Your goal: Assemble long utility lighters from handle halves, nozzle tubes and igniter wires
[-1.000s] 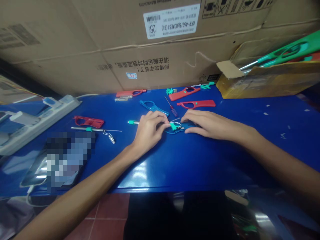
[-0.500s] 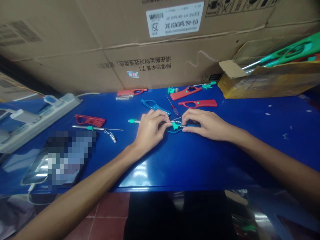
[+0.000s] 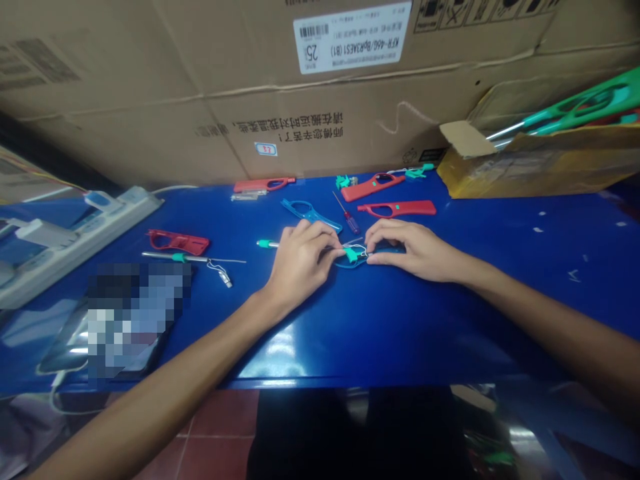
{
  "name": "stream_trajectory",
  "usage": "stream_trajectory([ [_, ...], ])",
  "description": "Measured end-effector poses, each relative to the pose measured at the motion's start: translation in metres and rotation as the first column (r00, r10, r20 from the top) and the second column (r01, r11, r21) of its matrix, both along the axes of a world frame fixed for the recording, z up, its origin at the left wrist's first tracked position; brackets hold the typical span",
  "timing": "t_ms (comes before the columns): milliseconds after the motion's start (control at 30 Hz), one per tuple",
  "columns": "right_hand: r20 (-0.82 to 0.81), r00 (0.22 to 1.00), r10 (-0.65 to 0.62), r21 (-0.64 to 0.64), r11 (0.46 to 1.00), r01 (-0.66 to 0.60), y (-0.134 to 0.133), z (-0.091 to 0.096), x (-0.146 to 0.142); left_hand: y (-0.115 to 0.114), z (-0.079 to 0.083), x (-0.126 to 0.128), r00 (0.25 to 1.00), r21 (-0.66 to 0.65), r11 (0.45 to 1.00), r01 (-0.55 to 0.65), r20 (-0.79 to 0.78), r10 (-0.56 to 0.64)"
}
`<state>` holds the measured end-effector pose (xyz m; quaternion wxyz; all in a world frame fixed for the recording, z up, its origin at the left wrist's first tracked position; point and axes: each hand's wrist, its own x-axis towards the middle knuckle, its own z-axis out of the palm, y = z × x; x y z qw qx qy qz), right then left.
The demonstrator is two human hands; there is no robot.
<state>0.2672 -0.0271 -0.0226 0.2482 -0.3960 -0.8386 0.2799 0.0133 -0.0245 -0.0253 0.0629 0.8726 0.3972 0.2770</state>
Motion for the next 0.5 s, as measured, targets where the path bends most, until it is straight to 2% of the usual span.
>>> stream_trajectory([
  [167, 0.054, 0.998, -0.021, 0.052, 0.999, 0.018, -0.0023, 0.0008, -0.0022, 0.0041, -0.0009, -0.0032, 0.995, 0.097, 0.994, 0.052, -0.092, -0.044],
  [300, 0.127, 0.991, -0.039, 0.086, 0.996, 0.028, -0.0048, 0.004, -0.0045, 0.0077, -0.0013, -0.0044, 0.993, 0.129, 0.989, 0.071, -0.102, -0.058],
  [400, 0.183, 0.982, -0.055, 0.111, 0.993, 0.035, -0.0067, 0.0064, -0.0056, 0.0082, -0.0013, -0.0047, 0.996, 0.093, 0.994, 0.064, -0.068, -0.058],
  [500, 0.18, 0.983, -0.038, 0.126, 0.992, 0.015, -0.0071, 0.0067, -0.0055, 0.0075, -0.0008, -0.0043, 0.999, 0.003, 0.999, 0.047, -0.005, -0.047],
])
